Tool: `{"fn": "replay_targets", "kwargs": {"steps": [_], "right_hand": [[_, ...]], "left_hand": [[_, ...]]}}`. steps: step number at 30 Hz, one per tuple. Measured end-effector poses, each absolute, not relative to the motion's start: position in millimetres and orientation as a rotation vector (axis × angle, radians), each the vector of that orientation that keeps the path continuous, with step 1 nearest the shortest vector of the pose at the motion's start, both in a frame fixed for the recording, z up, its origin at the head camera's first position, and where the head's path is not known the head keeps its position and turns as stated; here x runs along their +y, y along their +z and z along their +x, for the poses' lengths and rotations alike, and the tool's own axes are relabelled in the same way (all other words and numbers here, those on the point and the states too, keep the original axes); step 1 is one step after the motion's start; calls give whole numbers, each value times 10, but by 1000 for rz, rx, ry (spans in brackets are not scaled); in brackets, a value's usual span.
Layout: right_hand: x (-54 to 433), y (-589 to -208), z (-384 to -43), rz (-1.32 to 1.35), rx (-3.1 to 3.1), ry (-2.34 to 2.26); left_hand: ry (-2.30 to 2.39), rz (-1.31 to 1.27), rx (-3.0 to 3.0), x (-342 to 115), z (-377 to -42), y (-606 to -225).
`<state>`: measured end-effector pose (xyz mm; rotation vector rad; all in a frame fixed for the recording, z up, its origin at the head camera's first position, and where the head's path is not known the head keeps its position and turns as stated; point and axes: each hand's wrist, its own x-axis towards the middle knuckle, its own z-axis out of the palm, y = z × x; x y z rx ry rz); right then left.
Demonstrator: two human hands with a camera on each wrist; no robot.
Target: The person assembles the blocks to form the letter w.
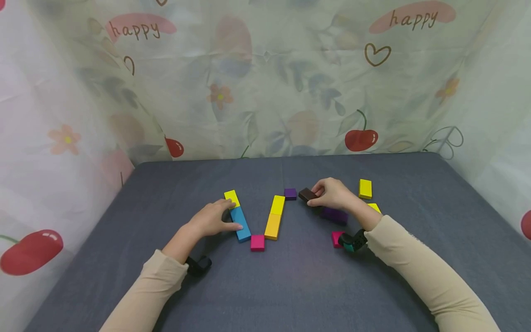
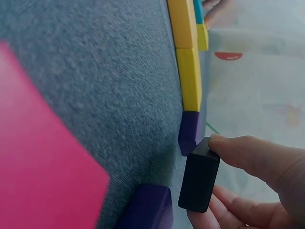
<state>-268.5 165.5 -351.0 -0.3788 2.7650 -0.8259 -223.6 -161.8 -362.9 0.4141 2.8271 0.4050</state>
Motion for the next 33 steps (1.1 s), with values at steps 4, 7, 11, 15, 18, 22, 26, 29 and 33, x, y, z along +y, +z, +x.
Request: {"fn": "replay_targets", "kwargs": {"steps": [4,7,11,15,18,22,26,29,33], "right_hand": [[1625,-3533,-2673,-392,2778,-786],[1607,-3546,-2675,-388,2788,-764],[1590,-3555,-2678,-374,2786,-757],[1577,-3561,-2676,-373,2784,-747],[1569,-3562,-2672,-380,2787,-732],[1562,-3567,-2673,-377,2781,-721],[1554,-3577,-2681,-398,2781,-700],[1544,-3579,-2687,-420,2786,-676],[1522,-3575,-2690,-414,2786,-648]], "left_hand": [[406,419,2827,-1620,-2239,-3631],[406,419,2826,-1621,-2241,-3634],[396,417,2827,-1621,-2243,-3643],[395,412,2824,-1619,-2242,-3646],[398,413,2824,-1620,-2241,-3648],[401,416,2825,-1622,-2240,-3649],[406,413,2823,-1624,-2240,-3649],[409,411,2823,-1625,-2240,-3649],[410,409,2823,-1625,-2239,-3647]]}}
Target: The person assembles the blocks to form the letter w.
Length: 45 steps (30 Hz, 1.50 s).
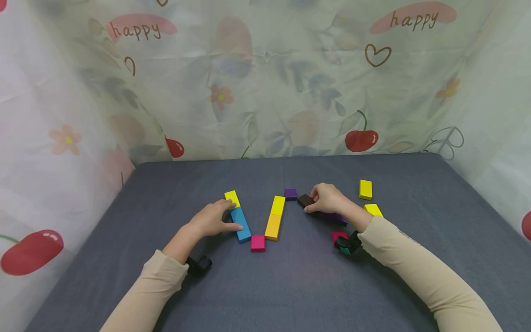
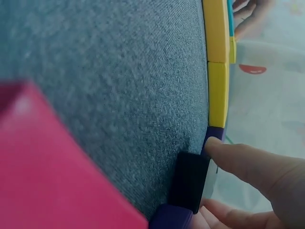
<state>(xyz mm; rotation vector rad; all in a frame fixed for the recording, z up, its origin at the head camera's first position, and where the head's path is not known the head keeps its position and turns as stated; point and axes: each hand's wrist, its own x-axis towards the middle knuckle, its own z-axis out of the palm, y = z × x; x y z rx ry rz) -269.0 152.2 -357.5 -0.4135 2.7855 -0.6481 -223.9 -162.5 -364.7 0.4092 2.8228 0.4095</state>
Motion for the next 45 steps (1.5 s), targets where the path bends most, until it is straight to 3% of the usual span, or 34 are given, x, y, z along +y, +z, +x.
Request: {"fn": "replay_targets", "kwargs": {"steps": [22,45], "right_hand": [[1644,-3529,-2688,-581,2634,-660],[1636,-3581,-2743,-571,2625,-665]], "left_hand": [[399,413,2829,-1621,-2241,-3643],[402,409,2823,-1625,-2245,-3646]]}}
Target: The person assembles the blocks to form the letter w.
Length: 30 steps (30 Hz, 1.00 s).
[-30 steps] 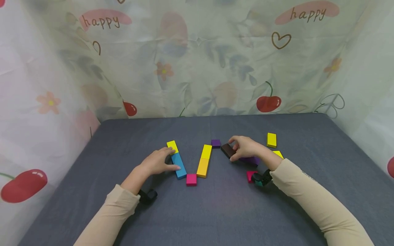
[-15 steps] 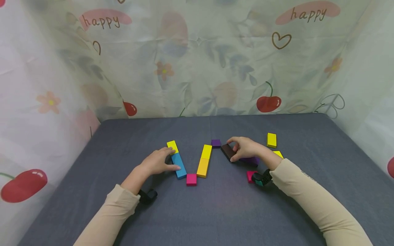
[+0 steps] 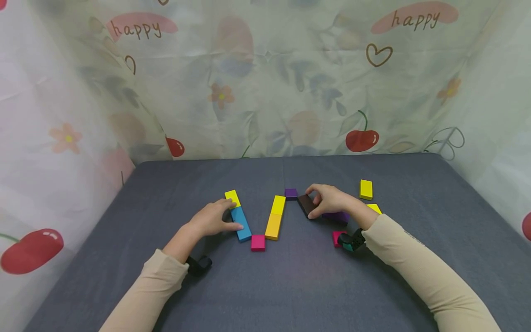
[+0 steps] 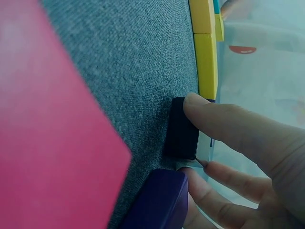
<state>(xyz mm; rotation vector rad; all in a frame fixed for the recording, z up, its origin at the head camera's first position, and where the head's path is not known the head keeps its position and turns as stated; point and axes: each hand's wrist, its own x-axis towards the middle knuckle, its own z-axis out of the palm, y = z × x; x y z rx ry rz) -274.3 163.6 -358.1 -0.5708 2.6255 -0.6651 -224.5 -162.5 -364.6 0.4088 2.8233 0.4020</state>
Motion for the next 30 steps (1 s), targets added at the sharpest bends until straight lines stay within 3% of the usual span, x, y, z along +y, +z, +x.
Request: {"fn": "replay_targets", "kwargs": {"steps": [16,30], "right_hand": [[1687,-3552,-2715,-539,2596,-716],[2053,-3429,-2589,-587,2653,-786]], "left_hand": [[406,413,2821,-1624,-2239,-3645],[404,421,2820,-1628,-2251,-3648]]}}
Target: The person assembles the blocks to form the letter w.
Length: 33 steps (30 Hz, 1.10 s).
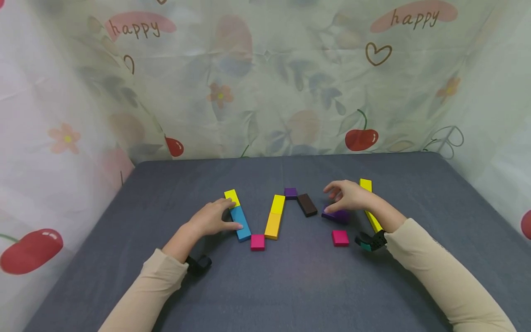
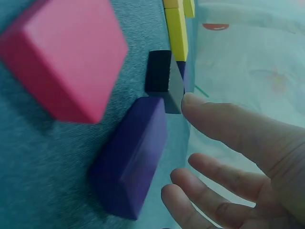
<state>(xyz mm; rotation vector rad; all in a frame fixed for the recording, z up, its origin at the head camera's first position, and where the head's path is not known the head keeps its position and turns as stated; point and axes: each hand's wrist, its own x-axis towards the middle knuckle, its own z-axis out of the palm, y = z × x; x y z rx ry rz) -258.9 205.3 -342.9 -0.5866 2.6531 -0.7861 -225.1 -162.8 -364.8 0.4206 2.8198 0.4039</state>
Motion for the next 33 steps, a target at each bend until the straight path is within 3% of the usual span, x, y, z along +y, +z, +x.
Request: {"fn": "replay_targets", "kwargs": {"steps": [33], "right_hand": [[2170,-3544,-2393,-487,2715,-800]], "left_hand": [[405,420,2827,-1625,-2235,-3639]]}}
